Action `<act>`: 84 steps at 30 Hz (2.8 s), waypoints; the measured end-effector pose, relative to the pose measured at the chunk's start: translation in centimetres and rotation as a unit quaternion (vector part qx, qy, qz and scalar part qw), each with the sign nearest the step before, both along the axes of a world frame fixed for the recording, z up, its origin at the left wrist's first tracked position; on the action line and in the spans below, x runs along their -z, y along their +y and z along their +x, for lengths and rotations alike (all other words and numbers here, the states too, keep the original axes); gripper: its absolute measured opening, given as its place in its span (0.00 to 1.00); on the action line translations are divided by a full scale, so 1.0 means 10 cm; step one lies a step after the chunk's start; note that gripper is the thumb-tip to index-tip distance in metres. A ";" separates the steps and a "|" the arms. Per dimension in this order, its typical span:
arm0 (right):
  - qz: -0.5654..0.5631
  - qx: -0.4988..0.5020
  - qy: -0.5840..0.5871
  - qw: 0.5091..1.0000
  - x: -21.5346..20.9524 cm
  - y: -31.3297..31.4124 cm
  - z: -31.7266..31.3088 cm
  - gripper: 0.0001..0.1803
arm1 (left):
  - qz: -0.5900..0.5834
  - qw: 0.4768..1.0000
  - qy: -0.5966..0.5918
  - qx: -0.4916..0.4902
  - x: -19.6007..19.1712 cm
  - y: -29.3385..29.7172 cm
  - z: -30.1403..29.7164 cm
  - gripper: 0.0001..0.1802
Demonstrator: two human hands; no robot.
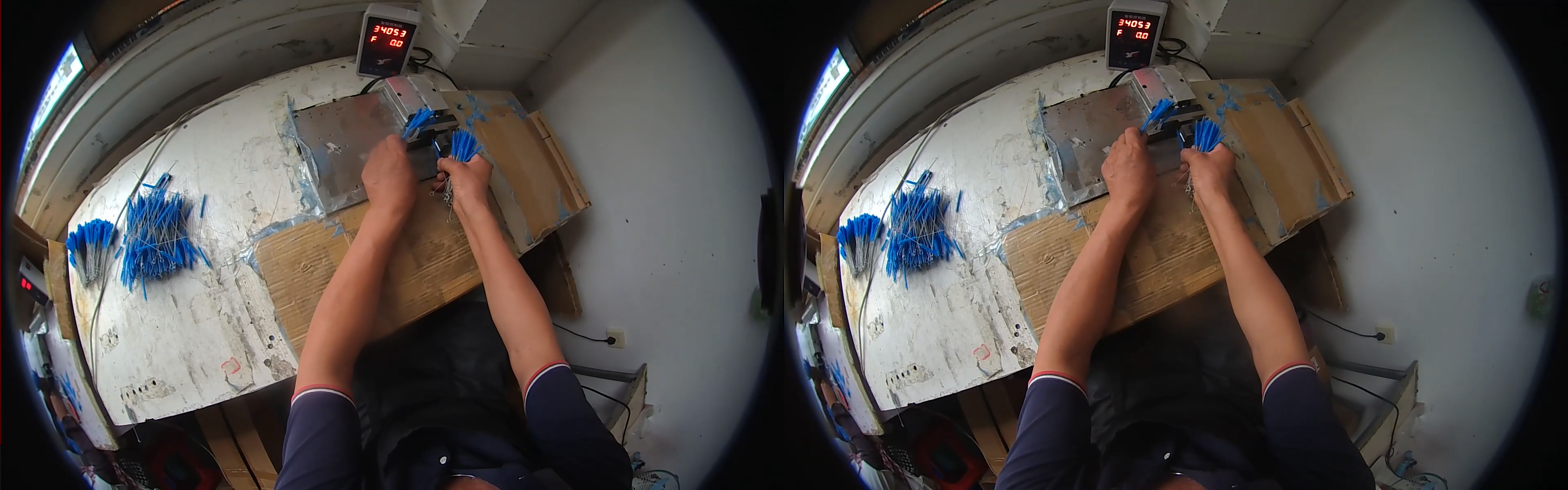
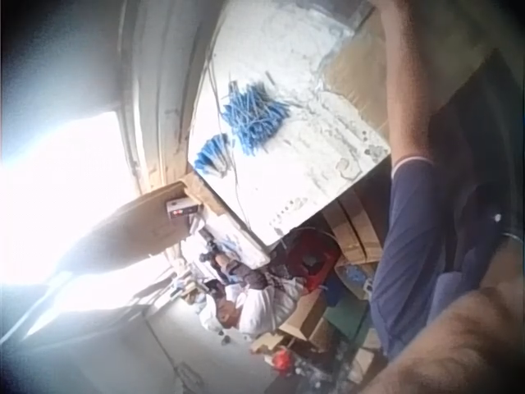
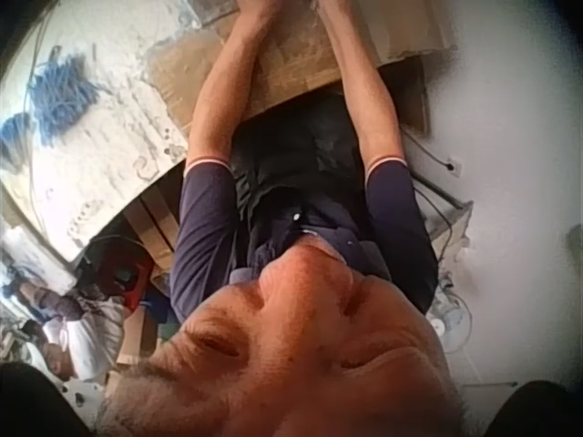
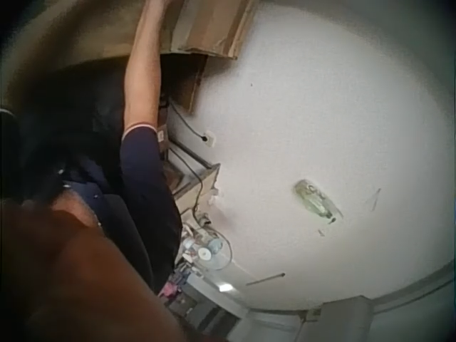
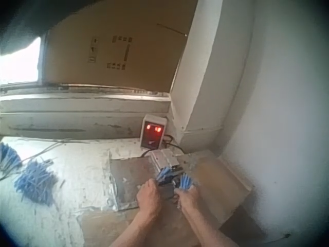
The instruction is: Using a machine to process and assemble bundles of blue synthetic filaments into component parts.
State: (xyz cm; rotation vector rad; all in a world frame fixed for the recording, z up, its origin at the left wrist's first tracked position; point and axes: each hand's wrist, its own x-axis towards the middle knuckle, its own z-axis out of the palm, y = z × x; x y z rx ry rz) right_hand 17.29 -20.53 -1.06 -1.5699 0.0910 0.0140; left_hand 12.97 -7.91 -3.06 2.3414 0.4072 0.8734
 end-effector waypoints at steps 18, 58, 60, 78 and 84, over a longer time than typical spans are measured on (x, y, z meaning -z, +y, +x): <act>0.048 0.013 0.018 0.999 -0.03 0.14 -0.05 0.06 | 0.028 0.999 -0.039 -0.022 -0.01 0.05 0.02 0.06; 0.337 -0.064 -0.008 0.939 0.13 -0.31 -0.10 0.07 | -0.192 0.948 0.029 0.251 -0.07 0.14 -0.05 0.11; 0.341 -0.074 -0.014 0.937 0.12 -0.30 -0.11 0.07 | -0.165 0.953 0.071 0.245 -0.10 0.15 -0.06 0.13; 0.342 -0.045 -0.047 0.937 0.08 -0.27 -0.16 0.07 | -0.086 0.967 0.116 0.208 -0.12 0.06 -0.06 0.14; 0.336 -0.011 -0.047 0.940 0.09 -0.27 -0.14 0.07 | -0.160 0.958 0.091 0.220 -0.19 0.00 -0.17 0.11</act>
